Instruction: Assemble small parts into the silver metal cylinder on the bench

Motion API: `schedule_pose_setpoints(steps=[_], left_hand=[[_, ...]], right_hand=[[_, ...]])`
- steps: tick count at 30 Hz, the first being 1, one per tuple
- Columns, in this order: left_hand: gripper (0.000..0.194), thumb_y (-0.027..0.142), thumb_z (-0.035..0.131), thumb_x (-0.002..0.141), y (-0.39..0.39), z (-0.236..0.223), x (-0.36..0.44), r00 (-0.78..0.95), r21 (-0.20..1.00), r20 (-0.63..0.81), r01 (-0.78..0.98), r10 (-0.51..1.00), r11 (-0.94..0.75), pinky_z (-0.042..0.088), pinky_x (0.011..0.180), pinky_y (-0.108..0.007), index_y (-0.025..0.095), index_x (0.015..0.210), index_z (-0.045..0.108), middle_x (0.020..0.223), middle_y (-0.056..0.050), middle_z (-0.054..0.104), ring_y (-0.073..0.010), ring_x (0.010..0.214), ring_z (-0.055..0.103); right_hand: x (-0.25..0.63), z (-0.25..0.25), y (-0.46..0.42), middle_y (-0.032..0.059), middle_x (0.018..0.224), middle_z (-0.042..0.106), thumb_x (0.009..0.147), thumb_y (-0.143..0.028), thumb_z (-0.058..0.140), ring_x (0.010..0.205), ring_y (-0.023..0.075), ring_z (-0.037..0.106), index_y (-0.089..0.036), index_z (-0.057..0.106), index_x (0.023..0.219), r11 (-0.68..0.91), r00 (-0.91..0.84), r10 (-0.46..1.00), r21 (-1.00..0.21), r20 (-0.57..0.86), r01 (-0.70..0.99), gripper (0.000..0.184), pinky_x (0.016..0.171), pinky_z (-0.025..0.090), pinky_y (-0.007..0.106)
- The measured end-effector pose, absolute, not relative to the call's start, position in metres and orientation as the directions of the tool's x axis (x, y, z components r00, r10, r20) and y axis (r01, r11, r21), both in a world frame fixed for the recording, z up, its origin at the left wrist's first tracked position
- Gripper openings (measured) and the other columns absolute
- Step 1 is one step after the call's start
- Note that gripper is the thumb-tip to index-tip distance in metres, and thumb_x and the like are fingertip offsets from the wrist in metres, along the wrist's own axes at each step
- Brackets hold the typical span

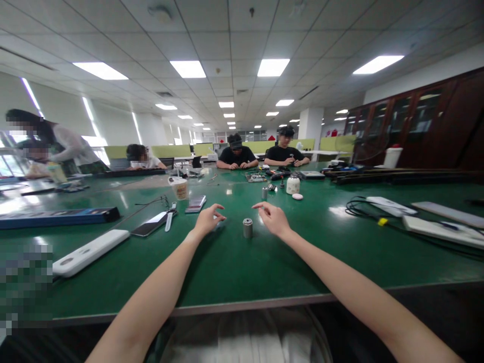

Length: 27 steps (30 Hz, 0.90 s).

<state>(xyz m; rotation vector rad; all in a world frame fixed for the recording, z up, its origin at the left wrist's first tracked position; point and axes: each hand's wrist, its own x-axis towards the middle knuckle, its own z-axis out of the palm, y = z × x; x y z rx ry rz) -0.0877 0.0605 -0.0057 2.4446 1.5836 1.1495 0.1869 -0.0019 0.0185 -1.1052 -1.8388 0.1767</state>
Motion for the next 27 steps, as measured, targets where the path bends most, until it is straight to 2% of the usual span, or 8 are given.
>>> schedule_pose_setpoints(steps=[10, 14, 17, 22, 27], left_hand=[[0.047, 0.041, 0.07, 0.075, 0.066, -0.012, -0.09, 0.232, 0.394, 0.489, 0.801, 0.841, -0.45, 0.05, 0.087, -0.036, 0.021, 0.117, 0.06, 0.09, -0.005, 0.078, -0.0269, 0.095, 0.071], [0.05, 0.034, 0.078, 0.066, 0.065, -0.013, -0.09, 0.255, 0.42, 0.422, 0.795, 0.87, -0.437, 0.05, 0.089, -0.037, 0.022, 0.112, 0.063, 0.084, -0.004, 0.078, -0.0274, 0.093, 0.071], [0.044, 0.028, 0.077, 0.066, 0.059, -0.009, -0.082, 0.244, 0.441, 0.449, 0.777, 0.86, -0.45, 0.049, 0.091, -0.039, 0.022, 0.108, 0.065, 0.081, -0.003, 0.078, -0.0269, 0.09, 0.072], [0.038, 0.033, 0.074, 0.073, 0.033, 0.011, -0.046, 0.194, 0.575, 0.595, 0.575, 0.78, -0.582, 0.051, 0.09, -0.038, 0.021, 0.108, 0.064, 0.085, -0.005, 0.078, -0.0248, 0.09, 0.073], [0.039, 0.028, 0.079, 0.068, 0.011, 0.021, -0.012, 0.204, 0.664, 0.618, 0.382, 0.759, -0.643, 0.054, 0.085, -0.036, 0.018, 0.103, 0.065, 0.083, -0.007, 0.078, -0.0249, 0.086, 0.074]], right_hand=[[0.188, 0.021, -0.001, -0.0039, 0.055, 0.048, 0.088, -0.029, 0.044, 0.05, 0.0122, 0.04, -0.023, 0.072, 0.1, 0.577, -0.131, 0.745, -0.533, 0.654, 0.619, 0.03, 0.052, 0.025, 0.024], [0.188, 0.021, -0.002, -0.0041, 0.055, 0.047, 0.088, -0.028, 0.045, 0.05, 0.0122, 0.041, -0.023, 0.072, 0.1, 0.578, -0.126, 0.739, -0.527, 0.661, 0.623, 0.03, 0.052, 0.025, 0.024], [0.189, 0.021, -0.001, -0.0043, 0.054, 0.046, 0.088, -0.028, 0.045, 0.05, 0.0122, 0.041, -0.024, 0.072, 0.099, 0.578, -0.128, 0.738, -0.522, 0.663, 0.627, 0.029, 0.051, 0.025, 0.024], [0.189, 0.021, -0.001, -0.004, 0.054, 0.047, 0.088, -0.028, 0.045, 0.05, 0.0124, 0.041, -0.023, 0.072, 0.1, 0.582, -0.136, 0.731, -0.507, 0.668, 0.636, 0.03, 0.051, 0.025, 0.024], [0.189, 0.021, -0.001, -0.0039, 0.054, 0.047, 0.088, -0.028, 0.045, 0.05, 0.0125, 0.04, -0.023, 0.072, 0.1, 0.585, -0.143, 0.73, -0.502, 0.669, 0.637, 0.03, 0.051, 0.025, 0.024]])
